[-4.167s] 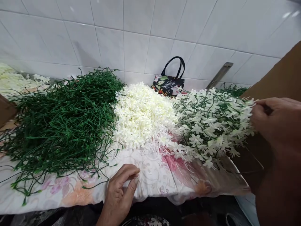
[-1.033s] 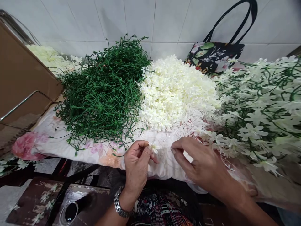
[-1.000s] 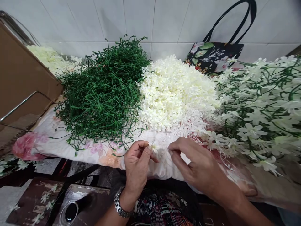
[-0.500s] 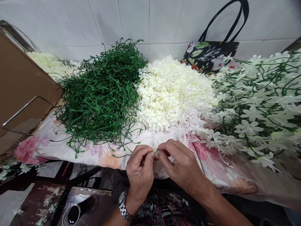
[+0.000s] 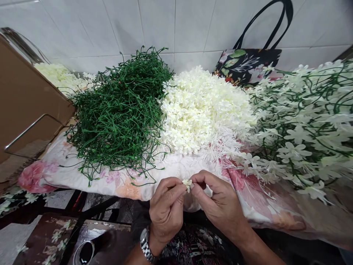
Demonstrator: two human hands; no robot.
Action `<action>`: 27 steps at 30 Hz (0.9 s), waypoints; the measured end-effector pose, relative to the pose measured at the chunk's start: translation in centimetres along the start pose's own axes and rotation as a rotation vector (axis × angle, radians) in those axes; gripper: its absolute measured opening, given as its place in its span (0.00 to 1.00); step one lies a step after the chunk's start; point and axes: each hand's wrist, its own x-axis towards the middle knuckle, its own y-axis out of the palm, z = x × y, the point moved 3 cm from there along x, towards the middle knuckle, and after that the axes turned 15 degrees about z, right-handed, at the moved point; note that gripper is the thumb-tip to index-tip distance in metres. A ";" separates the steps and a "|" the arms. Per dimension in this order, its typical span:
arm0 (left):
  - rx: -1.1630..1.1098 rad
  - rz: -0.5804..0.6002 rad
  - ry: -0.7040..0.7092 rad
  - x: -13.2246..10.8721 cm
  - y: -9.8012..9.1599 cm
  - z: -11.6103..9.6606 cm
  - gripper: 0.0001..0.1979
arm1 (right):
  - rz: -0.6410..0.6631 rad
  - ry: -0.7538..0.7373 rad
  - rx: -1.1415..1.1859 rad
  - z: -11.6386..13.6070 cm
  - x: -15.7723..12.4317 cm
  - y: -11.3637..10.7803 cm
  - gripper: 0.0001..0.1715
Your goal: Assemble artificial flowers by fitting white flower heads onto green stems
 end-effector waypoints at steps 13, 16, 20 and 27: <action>-0.711 0.119 -0.508 0.4 1.1 0.8 0.04 | -0.026 -0.203 -0.246 0.9 -0.4 0.1 0.07; -0.836 0.089 -0.571 0.2 1.4 1.2 0.06 | -0.019 -0.213 -0.240 0.8 -0.6 0.1 0.06; -0.759 0.036 -0.511 0.6 1.0 0.7 0.05 | 0.031 -0.228 -0.164 0.2 -1.0 0.1 0.07; -0.608 0.124 -0.490 1.6 0.5 -0.2 0.06 | 0.044 -0.235 -0.102 -0.1 -0.7 -0.2 0.07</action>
